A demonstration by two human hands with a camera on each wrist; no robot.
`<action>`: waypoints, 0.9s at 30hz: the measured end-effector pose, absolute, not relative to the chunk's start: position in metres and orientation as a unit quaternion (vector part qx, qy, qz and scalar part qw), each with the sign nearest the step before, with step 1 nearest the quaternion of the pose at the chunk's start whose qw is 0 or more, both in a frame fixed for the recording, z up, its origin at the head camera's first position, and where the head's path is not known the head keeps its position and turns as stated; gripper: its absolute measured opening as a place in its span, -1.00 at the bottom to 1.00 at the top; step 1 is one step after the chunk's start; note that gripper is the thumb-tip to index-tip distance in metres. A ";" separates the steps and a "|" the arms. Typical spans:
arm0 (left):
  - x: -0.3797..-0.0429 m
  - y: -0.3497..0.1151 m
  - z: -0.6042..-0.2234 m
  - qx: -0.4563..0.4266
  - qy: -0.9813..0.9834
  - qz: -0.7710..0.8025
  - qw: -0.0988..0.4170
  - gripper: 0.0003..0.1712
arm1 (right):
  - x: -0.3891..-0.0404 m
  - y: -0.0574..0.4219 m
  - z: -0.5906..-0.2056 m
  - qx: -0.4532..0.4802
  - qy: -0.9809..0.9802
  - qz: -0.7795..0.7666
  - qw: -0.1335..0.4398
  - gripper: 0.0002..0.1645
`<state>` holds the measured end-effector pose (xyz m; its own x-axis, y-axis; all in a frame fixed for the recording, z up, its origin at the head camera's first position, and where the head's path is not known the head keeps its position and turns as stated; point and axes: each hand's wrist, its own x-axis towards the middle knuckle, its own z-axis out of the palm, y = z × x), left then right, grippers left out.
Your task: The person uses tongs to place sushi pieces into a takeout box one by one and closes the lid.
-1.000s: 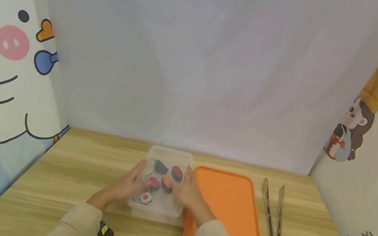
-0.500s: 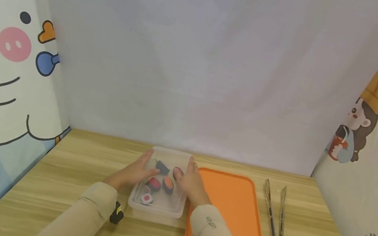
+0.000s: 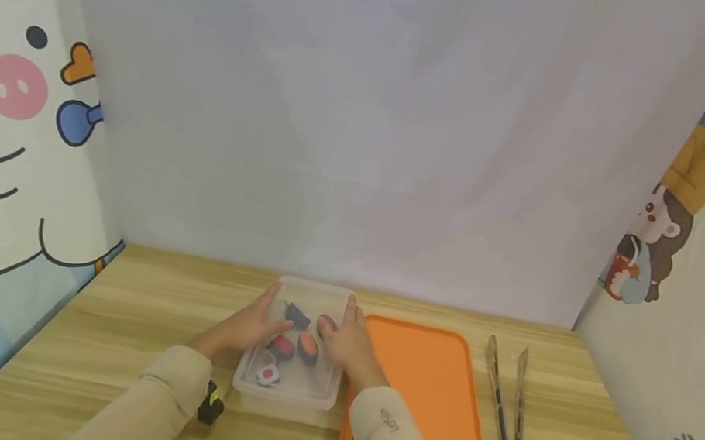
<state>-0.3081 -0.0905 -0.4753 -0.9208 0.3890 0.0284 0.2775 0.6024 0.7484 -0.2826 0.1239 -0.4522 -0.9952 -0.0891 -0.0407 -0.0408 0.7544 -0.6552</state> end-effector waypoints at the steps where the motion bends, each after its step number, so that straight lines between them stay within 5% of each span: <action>1: -0.309 -0.091 -0.475 0.185 0.891 0.408 0.066 0.00 | -0.283 0.124 -0.451 -0.035 0.937 -0.347 0.035 0.01; 8: -0.317 -0.096 -0.466 0.201 0.901 0.384 0.034 -0.10 | -0.292 0.124 -0.447 -0.076 0.962 -0.261 0.010 -0.14; 27: -0.338 -0.092 -0.470 0.208 0.929 0.300 0.052 -0.12 | -0.308 0.115 -0.453 -0.072 0.964 -0.256 0.024 -0.16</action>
